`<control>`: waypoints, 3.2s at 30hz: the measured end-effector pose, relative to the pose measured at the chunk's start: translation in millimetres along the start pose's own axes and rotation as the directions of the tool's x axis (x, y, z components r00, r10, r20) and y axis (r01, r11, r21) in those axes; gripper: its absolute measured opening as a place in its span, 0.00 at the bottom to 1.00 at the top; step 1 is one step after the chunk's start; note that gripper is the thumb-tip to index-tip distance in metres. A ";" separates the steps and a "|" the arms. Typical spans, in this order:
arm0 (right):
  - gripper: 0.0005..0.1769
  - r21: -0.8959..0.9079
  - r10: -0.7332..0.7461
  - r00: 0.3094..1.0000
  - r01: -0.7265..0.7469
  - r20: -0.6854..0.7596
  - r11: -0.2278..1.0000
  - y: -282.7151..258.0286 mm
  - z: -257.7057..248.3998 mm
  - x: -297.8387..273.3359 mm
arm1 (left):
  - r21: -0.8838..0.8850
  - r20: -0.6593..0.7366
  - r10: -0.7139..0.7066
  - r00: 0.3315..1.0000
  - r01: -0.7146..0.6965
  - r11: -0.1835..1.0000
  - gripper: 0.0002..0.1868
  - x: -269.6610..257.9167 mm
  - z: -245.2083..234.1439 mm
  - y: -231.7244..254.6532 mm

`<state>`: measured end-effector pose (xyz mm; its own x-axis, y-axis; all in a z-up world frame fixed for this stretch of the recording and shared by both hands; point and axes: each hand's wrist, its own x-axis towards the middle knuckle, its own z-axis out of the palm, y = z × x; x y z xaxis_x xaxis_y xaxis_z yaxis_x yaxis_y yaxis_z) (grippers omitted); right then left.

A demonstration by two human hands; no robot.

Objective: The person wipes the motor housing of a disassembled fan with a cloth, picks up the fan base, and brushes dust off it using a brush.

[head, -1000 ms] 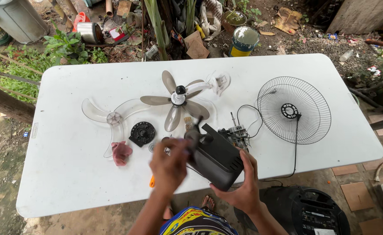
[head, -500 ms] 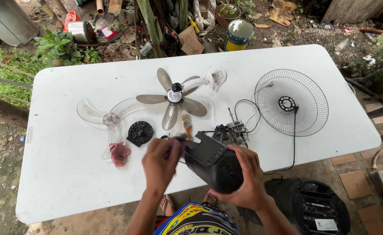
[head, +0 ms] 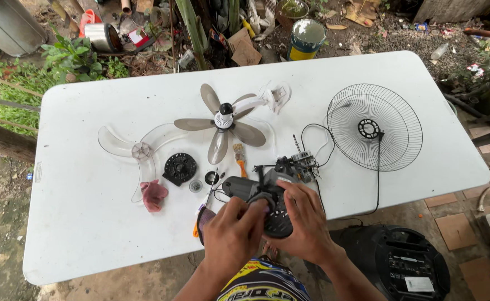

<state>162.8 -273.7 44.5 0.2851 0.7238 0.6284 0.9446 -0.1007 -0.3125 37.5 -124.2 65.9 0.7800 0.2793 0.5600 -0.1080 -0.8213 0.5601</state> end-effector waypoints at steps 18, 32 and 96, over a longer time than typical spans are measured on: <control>0.31 0.643 0.351 0.901 0.114 0.254 -0.758 99.7 27.5 -74.6 | -0.983 0.059 -0.920 0.387 0.183 0.014 0.22 -30.1 -38.6 -83.2; 0.30 0.777 0.727 0.352 -0.492 0.590 -0.393 45.4 37.4 -34.9 | 0.136 0.683 -0.002 0.731 -0.125 0.983 0.13 -50.2 30.4 -34.8; 0.41 0.732 0.497 0.613 -0.207 0.614 -0.649 38.0 128.3 10.7 | 0.132 -0.221 -0.911 0.348 0.936 0.326 0.19 -231.7 20.9 -295.4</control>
<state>180.8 -182.1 -52.1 0.5443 0.8127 -0.2080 -0.7914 0.4152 -0.4486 -98.4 43.3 -242.0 0.2339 0.9553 -0.1808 0.7767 -0.0717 0.6258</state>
